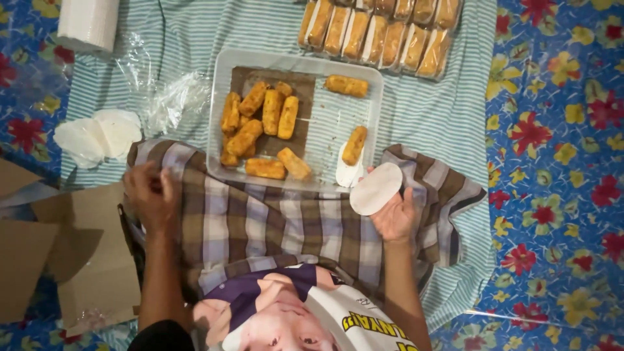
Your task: A person is individually wrapping fried snacks into small plastic bags while sitting on the floor.
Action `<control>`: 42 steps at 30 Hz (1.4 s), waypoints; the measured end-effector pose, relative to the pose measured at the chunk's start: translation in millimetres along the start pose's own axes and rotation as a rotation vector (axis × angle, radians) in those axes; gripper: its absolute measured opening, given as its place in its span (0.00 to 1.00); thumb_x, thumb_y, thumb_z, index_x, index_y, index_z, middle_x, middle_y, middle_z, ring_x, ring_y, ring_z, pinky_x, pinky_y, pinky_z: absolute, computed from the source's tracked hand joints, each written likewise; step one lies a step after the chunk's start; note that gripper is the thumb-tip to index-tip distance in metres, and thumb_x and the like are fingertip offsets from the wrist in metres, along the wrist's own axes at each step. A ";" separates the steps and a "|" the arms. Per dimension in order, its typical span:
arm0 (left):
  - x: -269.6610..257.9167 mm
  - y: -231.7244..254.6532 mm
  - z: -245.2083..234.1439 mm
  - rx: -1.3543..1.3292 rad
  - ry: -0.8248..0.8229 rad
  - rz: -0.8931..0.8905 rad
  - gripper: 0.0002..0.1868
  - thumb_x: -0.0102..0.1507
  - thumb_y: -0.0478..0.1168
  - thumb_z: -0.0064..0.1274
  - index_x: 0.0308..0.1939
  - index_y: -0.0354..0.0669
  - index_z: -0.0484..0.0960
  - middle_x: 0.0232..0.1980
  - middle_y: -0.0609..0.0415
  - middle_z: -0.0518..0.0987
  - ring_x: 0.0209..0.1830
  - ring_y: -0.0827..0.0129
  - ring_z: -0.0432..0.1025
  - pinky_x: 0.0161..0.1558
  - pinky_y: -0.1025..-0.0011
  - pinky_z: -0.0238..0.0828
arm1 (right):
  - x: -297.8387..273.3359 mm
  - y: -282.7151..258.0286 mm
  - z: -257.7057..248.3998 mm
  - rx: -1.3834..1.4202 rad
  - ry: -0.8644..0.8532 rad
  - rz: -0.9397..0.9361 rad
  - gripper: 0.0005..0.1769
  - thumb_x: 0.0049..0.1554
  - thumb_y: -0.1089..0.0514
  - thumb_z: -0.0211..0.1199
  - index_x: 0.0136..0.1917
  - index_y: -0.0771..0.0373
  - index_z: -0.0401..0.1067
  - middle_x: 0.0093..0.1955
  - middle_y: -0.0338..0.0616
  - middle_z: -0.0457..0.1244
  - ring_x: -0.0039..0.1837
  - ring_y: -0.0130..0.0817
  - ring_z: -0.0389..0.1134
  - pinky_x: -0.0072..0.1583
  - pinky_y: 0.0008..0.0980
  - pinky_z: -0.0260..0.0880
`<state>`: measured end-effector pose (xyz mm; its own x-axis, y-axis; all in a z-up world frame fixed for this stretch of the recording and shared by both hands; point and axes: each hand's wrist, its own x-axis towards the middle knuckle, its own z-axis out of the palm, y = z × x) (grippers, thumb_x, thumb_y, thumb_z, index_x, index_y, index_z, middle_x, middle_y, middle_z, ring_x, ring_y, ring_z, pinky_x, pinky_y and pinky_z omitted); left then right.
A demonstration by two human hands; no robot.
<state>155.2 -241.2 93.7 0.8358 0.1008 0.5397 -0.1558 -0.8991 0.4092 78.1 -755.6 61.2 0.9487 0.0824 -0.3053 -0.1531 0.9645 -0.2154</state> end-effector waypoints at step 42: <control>-13.0 -11.2 18.8 -0.030 0.163 -0.440 0.07 0.72 0.32 0.55 0.52 0.35 0.76 0.45 0.46 0.79 0.34 0.61 0.72 0.35 0.63 0.72 | 9.1 3.0 6.6 0.125 -0.200 0.171 0.56 0.62 0.34 0.61 0.85 0.61 0.33 0.85 0.61 0.39 0.82 0.64 0.43 0.78 0.64 0.40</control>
<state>156.0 -240.5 68.3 0.7325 0.5372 0.4181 0.1775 -0.7437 0.6445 88.1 -750.3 63.9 0.9497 0.2822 -0.1357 -0.2918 0.9548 -0.0565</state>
